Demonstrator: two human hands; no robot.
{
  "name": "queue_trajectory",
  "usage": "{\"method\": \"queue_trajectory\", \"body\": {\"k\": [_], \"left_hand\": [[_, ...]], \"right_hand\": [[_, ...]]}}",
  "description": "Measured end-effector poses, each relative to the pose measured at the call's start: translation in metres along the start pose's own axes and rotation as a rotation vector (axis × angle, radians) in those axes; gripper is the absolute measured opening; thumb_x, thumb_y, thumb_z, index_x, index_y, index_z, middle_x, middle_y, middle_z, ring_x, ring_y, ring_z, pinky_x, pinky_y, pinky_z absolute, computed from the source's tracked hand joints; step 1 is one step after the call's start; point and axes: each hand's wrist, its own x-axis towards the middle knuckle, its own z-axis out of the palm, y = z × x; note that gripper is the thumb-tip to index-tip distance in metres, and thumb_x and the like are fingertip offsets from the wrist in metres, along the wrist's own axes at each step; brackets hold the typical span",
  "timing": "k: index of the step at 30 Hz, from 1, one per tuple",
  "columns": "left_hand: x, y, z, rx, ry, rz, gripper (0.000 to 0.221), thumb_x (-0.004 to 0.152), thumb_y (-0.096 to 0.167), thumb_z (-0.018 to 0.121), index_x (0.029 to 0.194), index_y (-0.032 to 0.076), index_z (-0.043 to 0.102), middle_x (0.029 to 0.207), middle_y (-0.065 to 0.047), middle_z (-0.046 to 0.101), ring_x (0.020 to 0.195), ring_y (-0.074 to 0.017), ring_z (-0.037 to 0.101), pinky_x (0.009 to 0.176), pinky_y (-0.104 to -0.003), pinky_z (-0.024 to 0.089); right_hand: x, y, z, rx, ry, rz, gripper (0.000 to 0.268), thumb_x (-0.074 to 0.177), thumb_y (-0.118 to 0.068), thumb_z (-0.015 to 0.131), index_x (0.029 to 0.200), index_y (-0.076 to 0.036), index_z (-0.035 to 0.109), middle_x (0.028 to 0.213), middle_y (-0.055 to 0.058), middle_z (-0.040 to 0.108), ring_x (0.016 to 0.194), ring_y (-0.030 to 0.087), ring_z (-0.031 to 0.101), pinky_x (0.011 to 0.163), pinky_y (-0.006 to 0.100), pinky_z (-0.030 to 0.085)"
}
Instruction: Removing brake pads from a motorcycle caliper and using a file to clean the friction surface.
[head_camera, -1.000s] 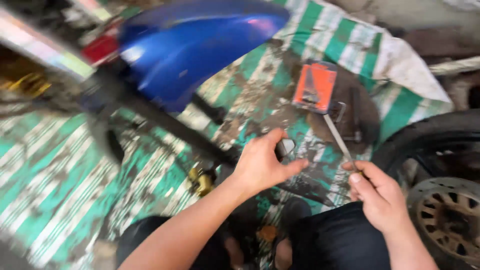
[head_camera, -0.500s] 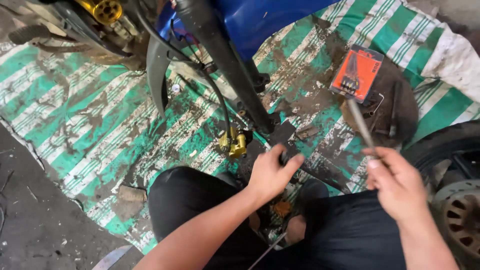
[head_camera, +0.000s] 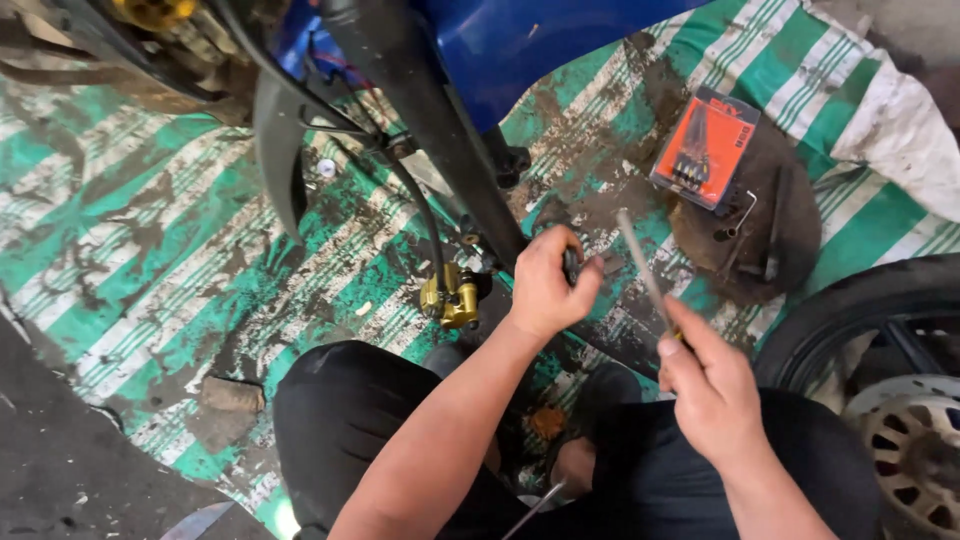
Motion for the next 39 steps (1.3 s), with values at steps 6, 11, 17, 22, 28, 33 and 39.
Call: {"method": "queue_trajectory", "body": {"k": [6,11,17,22,28,33,39], "left_hand": [[0.004,0.002,0.014,0.07,0.092,0.01,0.022,0.087,0.012,0.077,0.096,0.002,0.059,0.088,-0.012,0.063,0.076,-0.033,0.061,0.071,-0.042,0.053],[0.014,0.012,0.016,0.198,0.086,-0.098,0.027,0.086,0.023,0.077,0.098,0.001,0.068,0.065,-0.01,0.065,0.055,-0.0316,0.062,0.056,-0.041,0.052],[0.009,0.003,0.018,0.232,0.058,-0.139,0.02,0.088,0.016,0.076,0.096,0.002,0.064,0.072,-0.01,0.069,0.066,-0.0331,0.069,0.064,-0.043,0.057],[0.002,-0.013,0.02,0.19,0.05,-0.042,0.023,0.085,0.011,0.078,0.096,0.003,0.059,0.08,-0.011,0.064,0.067,-0.0314,0.062,0.064,-0.043,0.054],[0.002,-0.008,0.02,0.196,0.05,0.048,0.021,0.084,0.01,0.076,0.09,0.005,0.055,0.077,-0.009,0.06,0.063,-0.0315,0.058,0.062,-0.041,0.051],[0.005,-0.003,0.02,0.206,0.058,0.027,0.02,0.085,0.01,0.077,0.09,0.006,0.058,0.076,-0.009,0.062,0.062,-0.0314,0.061,0.061,-0.041,0.051],[0.008,0.002,0.014,0.353,0.053,0.011,0.026,0.08,0.016,0.08,0.092,0.006,0.059,0.075,-0.008,0.063,0.059,-0.0326,0.062,0.057,-0.043,0.051]], "right_hand": [[0.003,0.027,-0.002,0.303,-0.071,0.096,0.053,0.104,0.002,0.057,0.156,0.009,0.063,0.098,0.015,0.068,0.07,0.02,0.053,0.063,0.032,0.049],[0.01,0.026,-0.012,0.78,-0.29,0.175,0.049,0.106,-0.001,0.052,0.152,0.009,0.064,0.085,0.01,0.057,0.065,0.016,0.041,0.056,0.031,0.035],[0.0,0.023,-0.002,0.679,-0.192,0.1,0.058,0.103,0.003,0.049,0.16,0.006,0.061,0.092,0.009,0.058,0.072,0.014,0.043,0.063,0.031,0.041],[-0.01,-0.028,0.015,-0.27,-0.022,-0.262,0.062,0.095,0.003,0.063,0.157,0.002,0.063,0.095,0.009,0.076,0.069,0.019,0.062,0.068,0.031,0.051],[-0.013,-0.04,0.019,-0.348,0.012,-0.342,0.052,0.098,0.005,0.06,0.15,0.002,0.069,0.102,0.012,0.075,0.07,0.021,0.063,0.07,0.032,0.052],[-0.003,-0.028,0.02,-0.358,0.063,-0.406,0.052,0.099,0.007,0.061,0.15,0.004,0.069,0.093,0.01,0.068,0.067,0.02,0.057,0.068,0.032,0.049],[-0.007,-0.03,0.028,-0.381,0.047,-0.438,0.052,0.1,0.005,0.06,0.152,0.003,0.067,0.104,0.015,0.074,0.073,0.024,0.065,0.071,0.035,0.054]]}}
